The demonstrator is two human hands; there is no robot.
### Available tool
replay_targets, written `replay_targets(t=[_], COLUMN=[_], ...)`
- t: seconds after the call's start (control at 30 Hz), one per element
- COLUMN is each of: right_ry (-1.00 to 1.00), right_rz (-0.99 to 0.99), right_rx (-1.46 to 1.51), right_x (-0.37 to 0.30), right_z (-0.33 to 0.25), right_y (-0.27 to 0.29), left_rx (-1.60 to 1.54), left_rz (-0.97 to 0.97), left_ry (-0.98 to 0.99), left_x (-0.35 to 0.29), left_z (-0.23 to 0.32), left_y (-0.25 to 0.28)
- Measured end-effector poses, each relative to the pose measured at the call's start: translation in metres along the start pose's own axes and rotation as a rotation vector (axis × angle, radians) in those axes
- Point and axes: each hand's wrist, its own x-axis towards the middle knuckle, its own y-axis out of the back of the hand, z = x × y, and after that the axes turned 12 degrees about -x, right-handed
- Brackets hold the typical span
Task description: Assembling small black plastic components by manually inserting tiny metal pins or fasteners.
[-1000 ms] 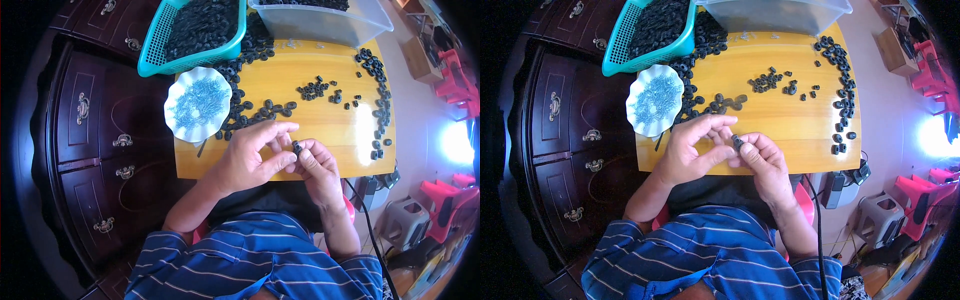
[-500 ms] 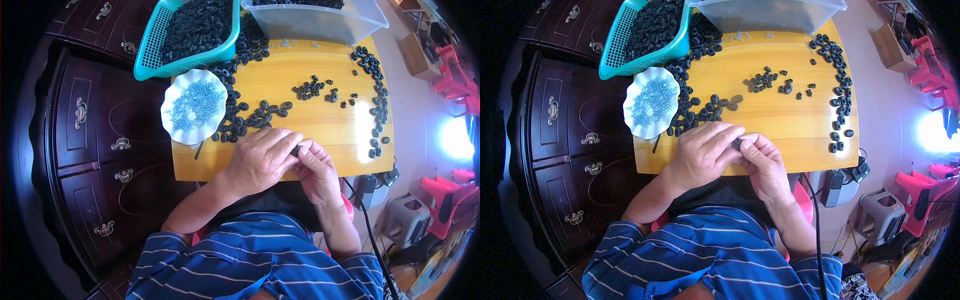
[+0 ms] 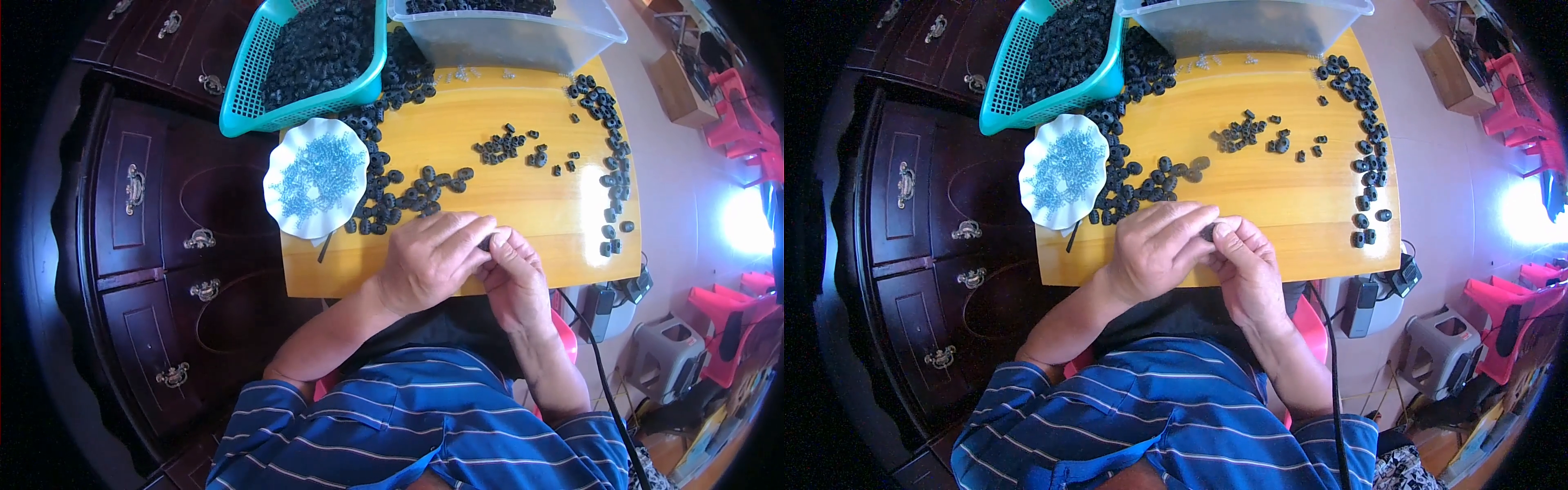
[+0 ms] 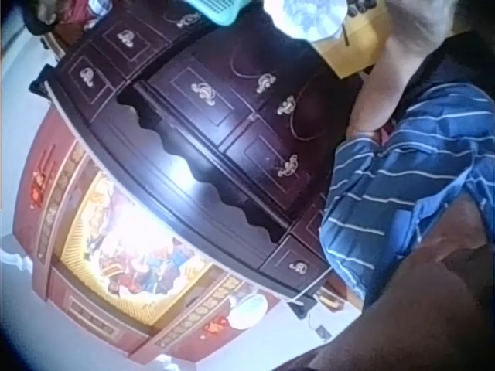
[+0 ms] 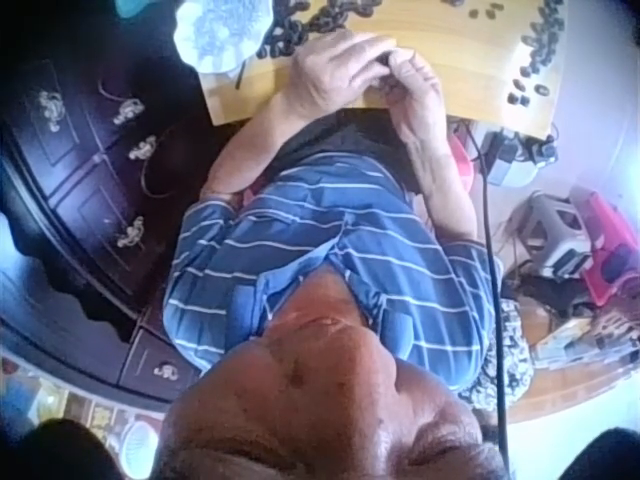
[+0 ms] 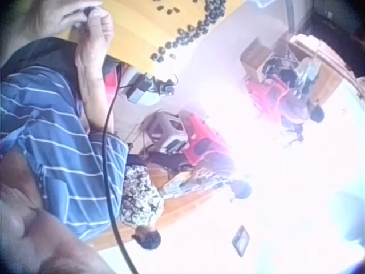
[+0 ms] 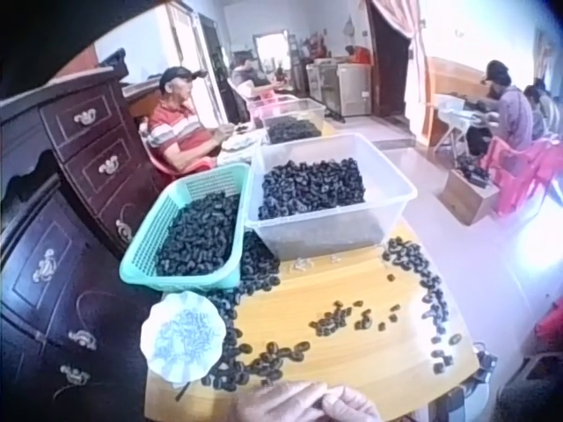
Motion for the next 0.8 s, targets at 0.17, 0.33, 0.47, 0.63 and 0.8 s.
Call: replay_targets(t=[0.17, 0.33, 0.47, 0.63, 0.8], right_ry=[-0.034, -0.019, -0.017, -0.035, -0.063], right_rz=[0.013, -0.008, 0.003, -0.015, -0.085], right_rx=[-0.031, -0.043, -0.029, -0.066, -0.168], right_x=[0.000, 0.001, 0.000, -0.004, -0.005], right_z=[-0.005, -0.002, -0.002, -0.006, -0.006], right_y=[-0.004, -0.003, -0.003, -0.009, -0.008], left_rx=[-0.053, -0.054, -0.068, -0.044, -0.144], left_rz=[-0.003, -0.013, -0.030, 0.006, 0.136], left_ry=[0.067, 0.036, 0.052, 0.053, 0.219], left_x=[0.005, 0.006, 0.007, 0.002, 0.010], left_z=[-0.001, -0.001, 0.001, 0.001, -0.015], left_y=[0.002, 0.003, 0.004, 0.009, 0.042])
